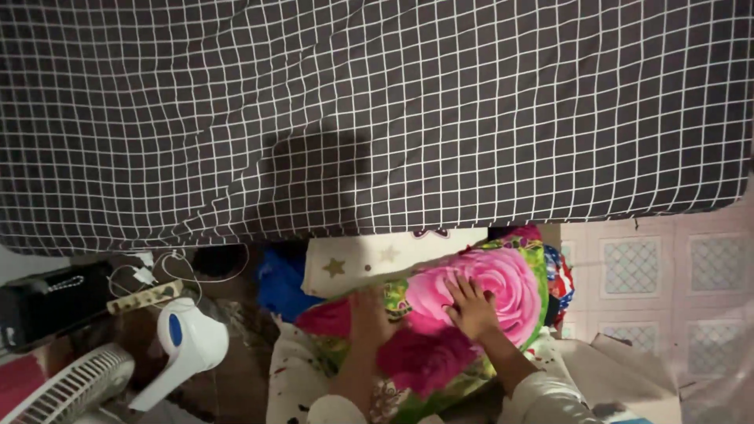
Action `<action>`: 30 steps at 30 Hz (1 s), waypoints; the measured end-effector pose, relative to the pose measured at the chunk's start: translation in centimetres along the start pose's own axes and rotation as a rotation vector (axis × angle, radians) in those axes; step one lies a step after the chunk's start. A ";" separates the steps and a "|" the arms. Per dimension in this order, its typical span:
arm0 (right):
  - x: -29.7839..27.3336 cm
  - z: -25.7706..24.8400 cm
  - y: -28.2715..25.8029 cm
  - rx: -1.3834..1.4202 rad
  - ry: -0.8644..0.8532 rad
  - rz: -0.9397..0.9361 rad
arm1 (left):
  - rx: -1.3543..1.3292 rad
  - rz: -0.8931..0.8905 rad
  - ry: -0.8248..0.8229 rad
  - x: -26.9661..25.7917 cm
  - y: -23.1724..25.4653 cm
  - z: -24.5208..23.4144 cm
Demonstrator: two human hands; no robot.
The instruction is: Arrange pillows, fold blankets, and smooth the bedsheet on a floor mattress
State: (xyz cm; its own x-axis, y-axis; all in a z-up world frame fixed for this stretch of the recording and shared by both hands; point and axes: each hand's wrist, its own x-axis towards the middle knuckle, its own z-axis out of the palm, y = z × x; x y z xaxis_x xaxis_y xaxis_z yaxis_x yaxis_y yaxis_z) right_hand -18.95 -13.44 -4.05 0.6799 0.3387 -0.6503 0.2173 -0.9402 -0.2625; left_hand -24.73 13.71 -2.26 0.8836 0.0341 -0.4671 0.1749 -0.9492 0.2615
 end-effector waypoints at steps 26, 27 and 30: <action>-9.7 -16.1 2.2 0.482 0.890 0.019 | -0.919 0.066 -0.008 -7.9 17.3 -19.3; -9.8 -18.5 1.3 0.499 0.923 0.009 | -1.034 0.095 0.040 -8.0 17.5 -21.1; -8.5 -25.1 0.4 0.515 1.023 -0.040 | -1.149 0.020 0.047 -7.0 18.0 -28.7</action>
State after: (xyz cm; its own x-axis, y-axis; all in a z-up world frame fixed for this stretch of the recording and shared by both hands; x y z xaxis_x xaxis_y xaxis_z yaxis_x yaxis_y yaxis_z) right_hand -7.08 -17.58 19.26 0.9814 -0.0427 0.1870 0.0989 -0.7228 -0.6840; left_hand -15.33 5.31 29.94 0.9015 0.0566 -0.4290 0.4327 -0.1053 0.8954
